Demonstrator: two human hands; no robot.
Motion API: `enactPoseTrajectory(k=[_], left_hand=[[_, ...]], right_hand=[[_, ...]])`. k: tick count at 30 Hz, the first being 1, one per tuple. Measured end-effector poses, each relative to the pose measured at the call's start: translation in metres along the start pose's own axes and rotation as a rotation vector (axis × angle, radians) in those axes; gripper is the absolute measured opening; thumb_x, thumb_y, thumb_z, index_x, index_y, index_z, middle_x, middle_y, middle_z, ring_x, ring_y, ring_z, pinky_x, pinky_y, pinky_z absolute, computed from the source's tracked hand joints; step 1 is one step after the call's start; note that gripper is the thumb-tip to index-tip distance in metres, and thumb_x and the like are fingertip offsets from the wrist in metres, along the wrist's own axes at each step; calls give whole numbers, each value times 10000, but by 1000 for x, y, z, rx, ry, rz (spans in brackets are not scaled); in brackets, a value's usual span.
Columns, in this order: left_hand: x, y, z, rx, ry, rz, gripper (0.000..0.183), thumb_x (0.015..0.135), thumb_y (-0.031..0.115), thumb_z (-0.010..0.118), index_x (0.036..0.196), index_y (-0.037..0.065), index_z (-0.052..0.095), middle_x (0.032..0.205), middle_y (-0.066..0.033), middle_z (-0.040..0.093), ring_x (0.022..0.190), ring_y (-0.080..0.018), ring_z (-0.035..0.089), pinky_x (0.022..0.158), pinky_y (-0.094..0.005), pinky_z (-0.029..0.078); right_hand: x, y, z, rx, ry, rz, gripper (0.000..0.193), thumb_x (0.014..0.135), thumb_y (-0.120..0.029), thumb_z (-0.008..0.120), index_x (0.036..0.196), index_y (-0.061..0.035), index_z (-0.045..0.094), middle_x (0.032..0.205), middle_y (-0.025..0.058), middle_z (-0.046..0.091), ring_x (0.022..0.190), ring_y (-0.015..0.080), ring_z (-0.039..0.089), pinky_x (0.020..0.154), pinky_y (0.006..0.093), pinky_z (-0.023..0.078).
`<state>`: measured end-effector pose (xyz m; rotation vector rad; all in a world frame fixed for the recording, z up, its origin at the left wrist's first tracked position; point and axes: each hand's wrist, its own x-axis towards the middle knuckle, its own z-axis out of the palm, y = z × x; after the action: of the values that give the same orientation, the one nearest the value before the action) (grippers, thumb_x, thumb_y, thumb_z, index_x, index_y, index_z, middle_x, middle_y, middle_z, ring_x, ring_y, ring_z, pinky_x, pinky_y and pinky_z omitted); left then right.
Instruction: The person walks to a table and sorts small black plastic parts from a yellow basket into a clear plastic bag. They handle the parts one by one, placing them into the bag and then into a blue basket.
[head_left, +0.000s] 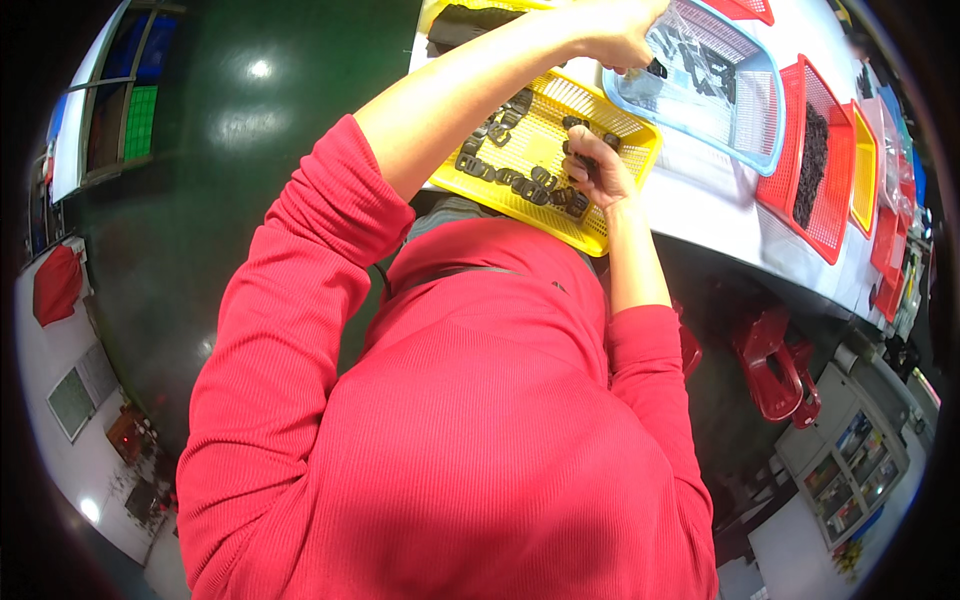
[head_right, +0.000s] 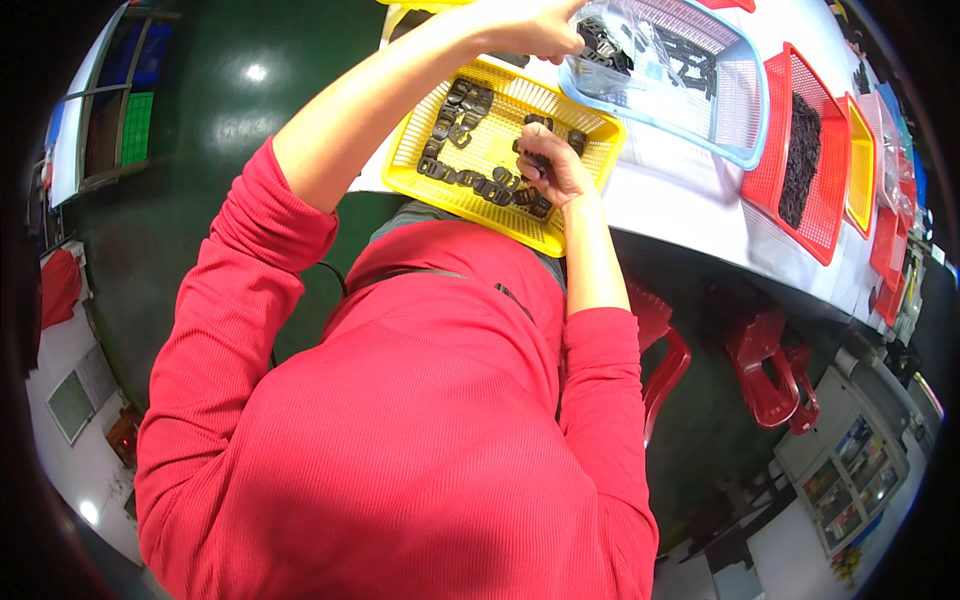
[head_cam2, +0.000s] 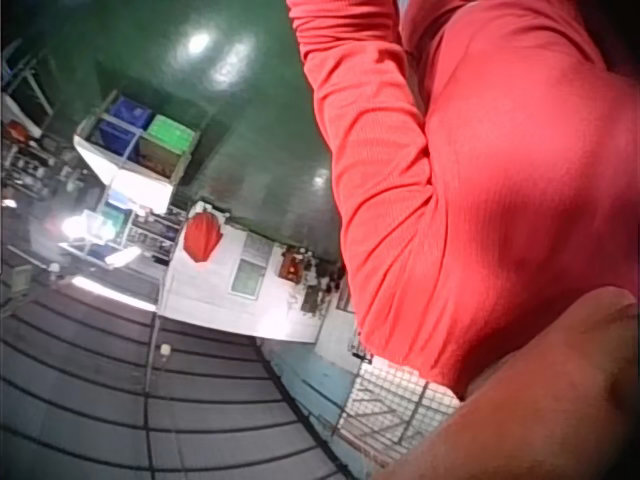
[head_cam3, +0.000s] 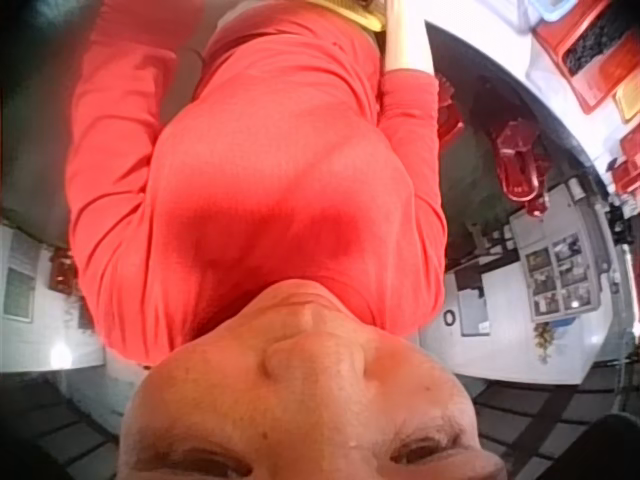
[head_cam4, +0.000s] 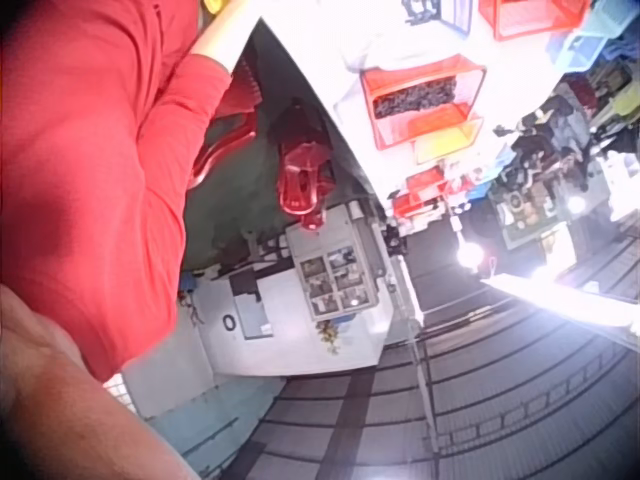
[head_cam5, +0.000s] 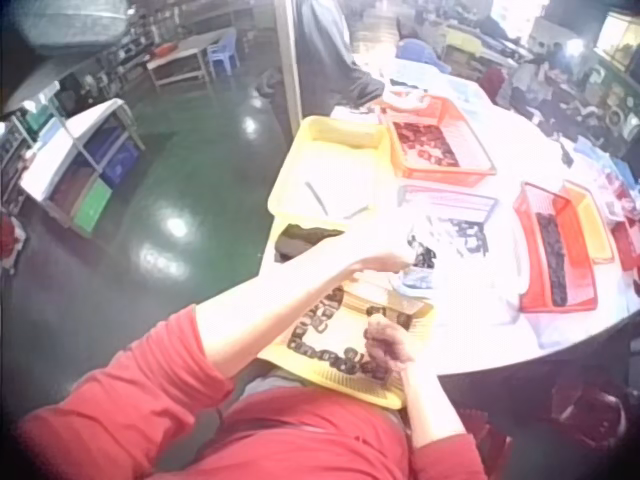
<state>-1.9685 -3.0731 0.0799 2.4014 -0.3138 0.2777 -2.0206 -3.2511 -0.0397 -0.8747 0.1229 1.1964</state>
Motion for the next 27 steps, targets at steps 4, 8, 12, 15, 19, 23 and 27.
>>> enactPoseTrajectory(k=[4,8,12,15,19,23,27], left_hand=[[1,-5,-1,42,-47,51,203,709,84,527,896,36,590,801,-190,610,739,-345,587,654,-410,473],[4,-10,5,6,-22,133,159,706,72,522,834,36,608,769,-174,613,722,-328,591,638,-403,471],[2,-10,3,-77,8,195,162,707,71,516,833,36,610,764,-174,613,704,-329,587,621,-404,468],[5,-12,4,-26,-19,170,160,712,74,516,836,35,610,769,-177,613,706,-331,585,624,-404,468],[6,-14,8,5,16,189,157,718,79,518,836,32,609,762,-179,610,702,-329,584,622,-400,468],[6,-11,4,-33,21,189,155,721,85,518,834,29,608,763,-180,609,704,-329,584,625,-399,467],[9,-10,0,-29,-85,160,191,714,91,540,888,40,601,819,-173,615,750,-317,585,663,-401,464]], right_hand=[[-6,12,-3,138,-82,-64,161,820,-194,572,888,-51,550,648,26,498,460,107,437,365,184,267],[1,18,0,-493,34,47,214,839,-252,576,882,-44,603,621,8,544,497,110,486,396,198,327],[-1,35,10,-1745,14,-219,225,787,-259,632,945,-99,632,670,73,628,580,195,612,487,302,464],[1,50,17,-2196,44,-206,224,724,-280,661,907,-154,632,758,107,653,710,260,645,606,379,503],[0,51,15,-2126,69,-161,204,716,-277,660,868,-146,627,755,95,654,743,260,643,634,382,497],[-1,39,5,-1928,5,-140,222,704,-263,669,887,-141,637,709,98,642,722,239,643,615,368,486],[-10,14,10,-1261,102,95,259,712,-186,695,937,-71,636,618,67,595,528,147,568,488,284,431]])
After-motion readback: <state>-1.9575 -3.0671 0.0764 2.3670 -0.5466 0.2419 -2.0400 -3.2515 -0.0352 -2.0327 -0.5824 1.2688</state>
